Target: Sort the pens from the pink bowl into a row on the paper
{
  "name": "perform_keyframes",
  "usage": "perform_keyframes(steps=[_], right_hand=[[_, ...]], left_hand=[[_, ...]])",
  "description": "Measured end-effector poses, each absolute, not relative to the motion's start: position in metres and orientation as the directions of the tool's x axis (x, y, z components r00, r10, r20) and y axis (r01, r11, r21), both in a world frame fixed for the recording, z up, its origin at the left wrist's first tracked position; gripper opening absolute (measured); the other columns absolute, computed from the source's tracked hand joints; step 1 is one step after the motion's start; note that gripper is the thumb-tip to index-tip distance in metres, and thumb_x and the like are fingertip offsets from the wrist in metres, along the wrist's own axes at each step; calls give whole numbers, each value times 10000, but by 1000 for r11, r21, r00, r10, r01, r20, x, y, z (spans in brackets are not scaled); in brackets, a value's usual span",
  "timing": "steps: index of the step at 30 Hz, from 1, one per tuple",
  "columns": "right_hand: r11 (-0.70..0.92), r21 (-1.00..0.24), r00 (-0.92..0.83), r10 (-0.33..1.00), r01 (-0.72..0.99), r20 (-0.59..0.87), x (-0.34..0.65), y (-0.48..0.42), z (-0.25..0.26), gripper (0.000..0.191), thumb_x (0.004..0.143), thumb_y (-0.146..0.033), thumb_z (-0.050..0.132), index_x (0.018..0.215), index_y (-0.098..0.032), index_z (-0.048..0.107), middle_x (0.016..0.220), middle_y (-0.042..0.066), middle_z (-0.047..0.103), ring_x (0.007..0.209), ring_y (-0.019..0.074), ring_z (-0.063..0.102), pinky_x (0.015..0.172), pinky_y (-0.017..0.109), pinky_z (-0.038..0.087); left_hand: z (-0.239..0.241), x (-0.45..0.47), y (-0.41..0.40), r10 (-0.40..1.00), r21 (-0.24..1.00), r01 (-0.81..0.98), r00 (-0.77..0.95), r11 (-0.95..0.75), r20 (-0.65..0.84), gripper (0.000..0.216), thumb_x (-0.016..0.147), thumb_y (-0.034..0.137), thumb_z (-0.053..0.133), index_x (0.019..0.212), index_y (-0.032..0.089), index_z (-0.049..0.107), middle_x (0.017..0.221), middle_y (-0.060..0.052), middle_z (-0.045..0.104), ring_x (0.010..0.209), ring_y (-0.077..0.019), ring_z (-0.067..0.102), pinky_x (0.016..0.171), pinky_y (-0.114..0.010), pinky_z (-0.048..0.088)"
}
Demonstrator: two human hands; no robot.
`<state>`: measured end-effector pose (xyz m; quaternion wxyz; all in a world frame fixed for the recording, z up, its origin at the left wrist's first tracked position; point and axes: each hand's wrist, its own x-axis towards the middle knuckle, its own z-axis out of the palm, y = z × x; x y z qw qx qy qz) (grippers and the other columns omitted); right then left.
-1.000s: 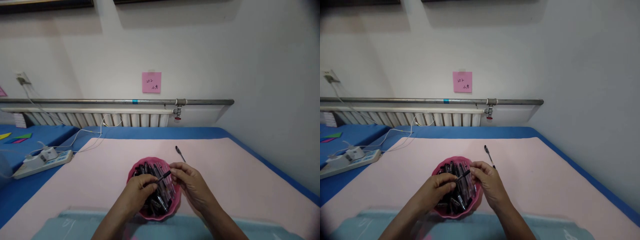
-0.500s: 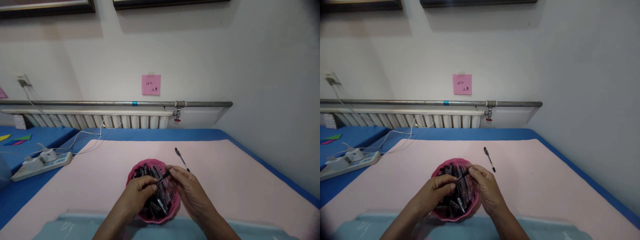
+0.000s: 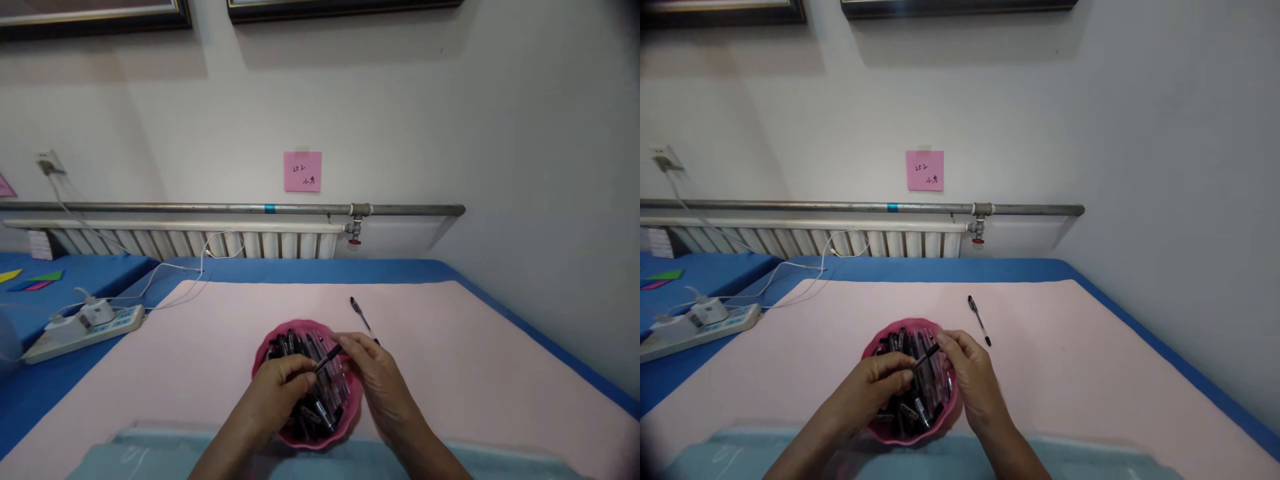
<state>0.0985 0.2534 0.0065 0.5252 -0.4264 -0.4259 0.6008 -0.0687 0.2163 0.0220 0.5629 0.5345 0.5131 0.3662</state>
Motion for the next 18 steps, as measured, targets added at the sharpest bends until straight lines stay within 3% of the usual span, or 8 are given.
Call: perform_keyframes(steps=[4,9,14,18], right_hand=[[-85,-957,-106,993,-279,-58,100,254,7,292,674,-397,746,875,-185,744,729,4,664,606,117,501,604,239,405],[-69,-964,-62,997,-258,-55,99,253,8,200,669,-373,762,719,-180,736,655,-19,626,586,100,469,591,221,386],[-83,-957,-94,994,-279,-59,99,255,7,243,672,-371,748,833,-188,748,681,-8,641,617,122,501,621,242,411],[-70,-960,-65,996,-269,-55,99,255,5,194,669,-357,761,740,-178,737,654,-11,633,600,112,485,595,228,389]], left_hand=[[21,-69,216,965,974,162,182,160,-188,222,751,296,551,864,142,664,651,29,503,599,-104,410,554,-229,304],[21,-70,216,966,974,171,189,147,-179,215,752,291,549,856,149,673,655,28,517,584,-102,407,542,-228,302],[20,-70,217,969,975,173,177,143,-173,215,756,289,547,857,148,675,666,19,529,604,-110,430,560,-231,326],[18,-70,217,970,977,172,182,129,-160,204,762,286,544,845,151,673,689,10,540,639,-119,451,582,-234,347]])
